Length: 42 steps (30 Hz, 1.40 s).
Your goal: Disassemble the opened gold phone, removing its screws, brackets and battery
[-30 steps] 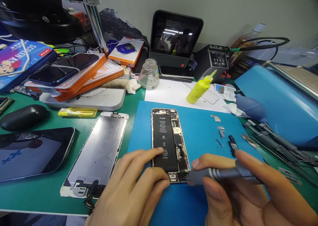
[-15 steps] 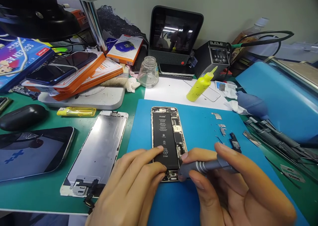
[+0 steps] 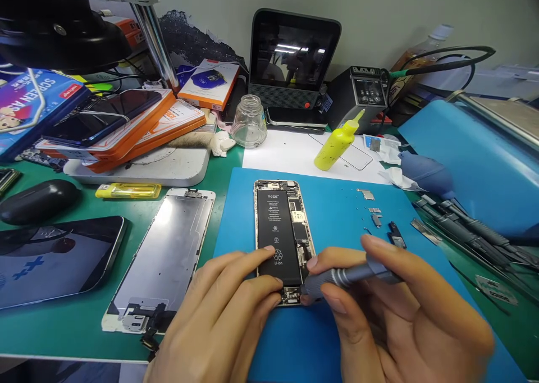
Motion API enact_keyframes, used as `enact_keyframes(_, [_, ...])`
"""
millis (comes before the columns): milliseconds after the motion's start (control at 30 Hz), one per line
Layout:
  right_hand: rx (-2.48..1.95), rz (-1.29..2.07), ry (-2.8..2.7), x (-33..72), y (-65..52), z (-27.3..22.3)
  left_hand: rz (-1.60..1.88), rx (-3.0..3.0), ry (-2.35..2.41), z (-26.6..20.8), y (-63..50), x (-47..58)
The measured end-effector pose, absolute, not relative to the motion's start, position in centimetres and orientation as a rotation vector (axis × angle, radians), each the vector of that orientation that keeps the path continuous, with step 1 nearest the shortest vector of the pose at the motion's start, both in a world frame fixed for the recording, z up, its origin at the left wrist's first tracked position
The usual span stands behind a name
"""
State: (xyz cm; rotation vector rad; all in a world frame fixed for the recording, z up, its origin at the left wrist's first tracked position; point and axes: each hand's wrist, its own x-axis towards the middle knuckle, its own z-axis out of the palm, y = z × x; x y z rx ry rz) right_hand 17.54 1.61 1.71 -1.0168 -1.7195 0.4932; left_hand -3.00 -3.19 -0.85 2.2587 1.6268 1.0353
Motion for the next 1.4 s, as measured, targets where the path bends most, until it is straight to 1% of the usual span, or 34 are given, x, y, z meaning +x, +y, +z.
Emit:
enact_keyframes(133, [-1.027, 0.482, -1.761, 18.0, 1.4, 1.3, 1.001, 2.328, 1.592, -0.9, -2.8, -3.9])
enact_keyframes(367, [-0.993, 0.515, -1.729, 17.3, 2.2, 2.2, 1.0, 2.303, 1.633, -0.6, -2.9, -3.6])
enact_keyframes(600, [-1.033, 0.456, -1.765, 18.0, 1.3, 1.3, 0.97, 2.383, 1.575, -0.6, -2.9, -4.3])
enact_keyframes(800, [-1.002, 0.504, -1.761, 17.1, 2.1, 1.9, 0.953, 2.382, 1.588, -0.7, -2.9, -4.2])
enact_keyframes(1067, [-1.001, 0.434, -1.714, 16.6, 1.5, 1.8, 0.997, 2.327, 1.606, -0.7, -2.9, -3.5])
enact_keyframes(1200, [-1.037, 0.412, -1.715, 16.6, 1.2, 1.9, 1.051, 2.17, 1.707, -0.6, -3.2, -2.8])
enact_keyframes(1400, [-1.08, 0.449, -1.675, 15.9, 2.0, 2.5, 0.993, 2.352, 1.591, -0.6, -3.1, -3.8])
